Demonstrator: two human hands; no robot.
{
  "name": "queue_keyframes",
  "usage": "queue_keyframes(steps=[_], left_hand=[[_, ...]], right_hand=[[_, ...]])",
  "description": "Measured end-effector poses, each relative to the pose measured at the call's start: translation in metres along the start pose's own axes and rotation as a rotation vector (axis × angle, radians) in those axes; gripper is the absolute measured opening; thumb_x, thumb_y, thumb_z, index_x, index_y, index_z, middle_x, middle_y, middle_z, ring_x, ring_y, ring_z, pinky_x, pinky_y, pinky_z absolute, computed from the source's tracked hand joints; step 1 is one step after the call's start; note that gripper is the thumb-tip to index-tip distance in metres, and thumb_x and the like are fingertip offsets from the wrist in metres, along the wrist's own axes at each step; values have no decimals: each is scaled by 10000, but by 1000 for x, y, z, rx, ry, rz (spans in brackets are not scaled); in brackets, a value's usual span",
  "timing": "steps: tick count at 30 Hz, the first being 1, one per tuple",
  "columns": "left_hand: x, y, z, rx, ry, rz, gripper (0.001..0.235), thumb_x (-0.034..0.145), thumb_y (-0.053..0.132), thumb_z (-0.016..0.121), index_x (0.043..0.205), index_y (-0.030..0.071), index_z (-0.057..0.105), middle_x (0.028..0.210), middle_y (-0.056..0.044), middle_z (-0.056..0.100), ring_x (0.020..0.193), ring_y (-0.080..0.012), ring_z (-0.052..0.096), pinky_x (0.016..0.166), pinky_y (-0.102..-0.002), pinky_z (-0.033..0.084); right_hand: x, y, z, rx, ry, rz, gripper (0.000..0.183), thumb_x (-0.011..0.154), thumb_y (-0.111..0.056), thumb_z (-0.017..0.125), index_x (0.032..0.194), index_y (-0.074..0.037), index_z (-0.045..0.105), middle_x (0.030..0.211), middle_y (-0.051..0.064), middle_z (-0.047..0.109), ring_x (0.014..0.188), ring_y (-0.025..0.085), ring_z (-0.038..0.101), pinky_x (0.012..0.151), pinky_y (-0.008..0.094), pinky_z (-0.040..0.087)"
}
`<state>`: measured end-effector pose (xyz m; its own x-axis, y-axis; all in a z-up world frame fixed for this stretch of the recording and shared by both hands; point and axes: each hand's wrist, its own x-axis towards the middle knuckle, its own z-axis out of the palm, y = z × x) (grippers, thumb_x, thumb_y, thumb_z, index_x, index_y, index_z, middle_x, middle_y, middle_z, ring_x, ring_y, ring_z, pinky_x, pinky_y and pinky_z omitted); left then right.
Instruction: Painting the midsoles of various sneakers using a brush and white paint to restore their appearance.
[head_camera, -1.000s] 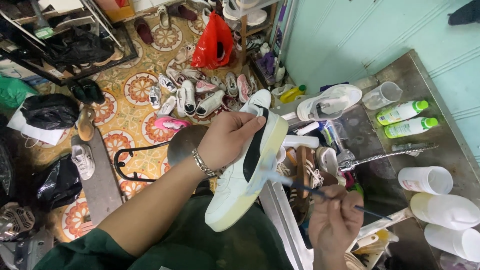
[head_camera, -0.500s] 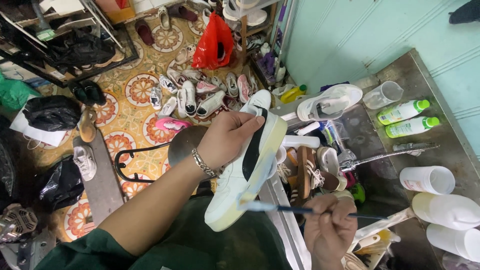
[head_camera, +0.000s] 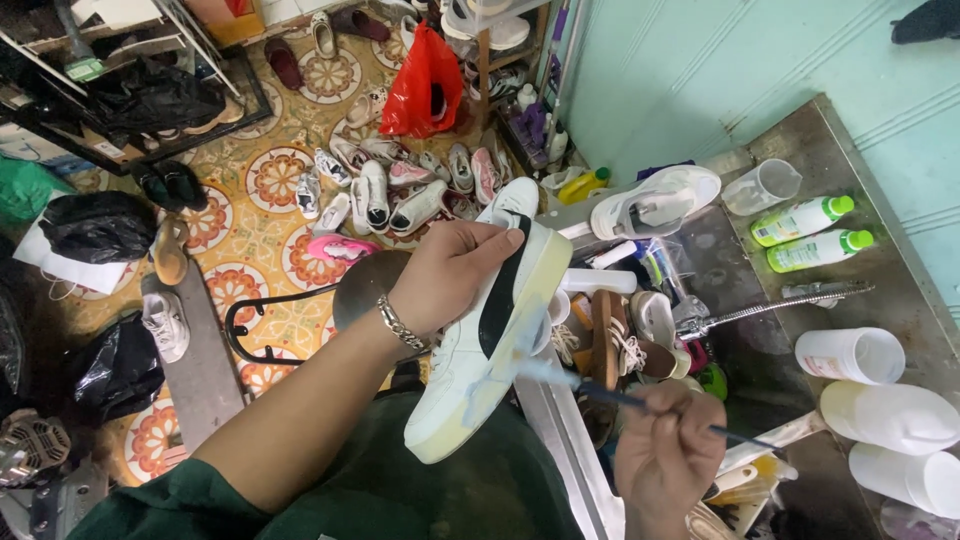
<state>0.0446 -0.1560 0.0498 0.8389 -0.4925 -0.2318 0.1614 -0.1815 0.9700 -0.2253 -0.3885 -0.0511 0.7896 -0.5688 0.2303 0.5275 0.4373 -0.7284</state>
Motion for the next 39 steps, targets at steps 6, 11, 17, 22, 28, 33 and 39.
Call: queue_keyframes(steps=[6, 11, 17, 22, 28, 33, 39], left_hand=[[1, -7, -1, -44, -21, 9, 639, 1275, 345, 746, 679, 195, 573, 644, 79, 533, 533, -80, 461, 536, -325, 337], [-4, -3, -1, -24, -149, 104, 574, 1276, 360, 729, 735, 211, 606, 660, 128, 502, 582, -38, 408, 559, -311, 312], [-12, 7, -2, 35, -202, 200, 605, 1281, 348, 718, 731, 209, 505, 697, 129, 387, 637, -35, 351, 614, -309, 275], [-17, 10, -4, 50, -234, 183, 600, 1274, 395, 714, 750, 209, 489, 717, 135, 356, 654, -39, 319, 615, -317, 265], [-20, 10, -3, 54, -268, 210, 608, 1282, 377, 704, 761, 203, 444, 743, 124, 321, 694, -47, 286, 638, -325, 244], [-21, 10, -6, 63, -287, 186, 607, 1285, 369, 709, 756, 207, 460, 738, 127, 334, 689, -45, 293, 651, -325, 251], [-22, 6, -7, 28, -304, 192, 598, 1280, 350, 716, 742, 189, 511, 702, 112, 341, 654, -54, 297, 633, -313, 262]], right_hand=[[5, -2, 12, 93, -210, -18, 198, 1173, 92, 703, 1194, -94, 767, 1199, 200, 846, 1033, 252, 830, 955, 341, 710], [7, -3, 16, 66, -111, -54, 171, 1213, 80, 703, 1151, -79, 689, 1272, 239, 816, 1142, 300, 841, 1105, 369, 753], [17, 3, -8, -5, 10, -136, 188, 1266, 95, 670, 1210, -83, 692, 1340, 282, 849, 1187, 317, 878, 1121, 422, 788], [8, -4, 6, -20, -148, -134, 180, 1225, 76, 681, 1208, -97, 727, 1280, 234, 850, 1116, 261, 876, 1061, 358, 796], [13, -1, -9, -100, -23, -184, 163, 1272, 42, 686, 1271, -120, 702, 1334, 240, 830, 1167, 267, 858, 1124, 389, 781], [-2, -2, -6, -154, -82, -124, 157, 1185, 19, 745, 1227, -128, 707, 1197, 211, 785, 1139, 295, 823, 1096, 450, 789], [12, -2, -4, -163, 9, -225, 159, 1279, 47, 669, 1267, -109, 700, 1330, 258, 830, 1124, 254, 882, 1114, 389, 817]])
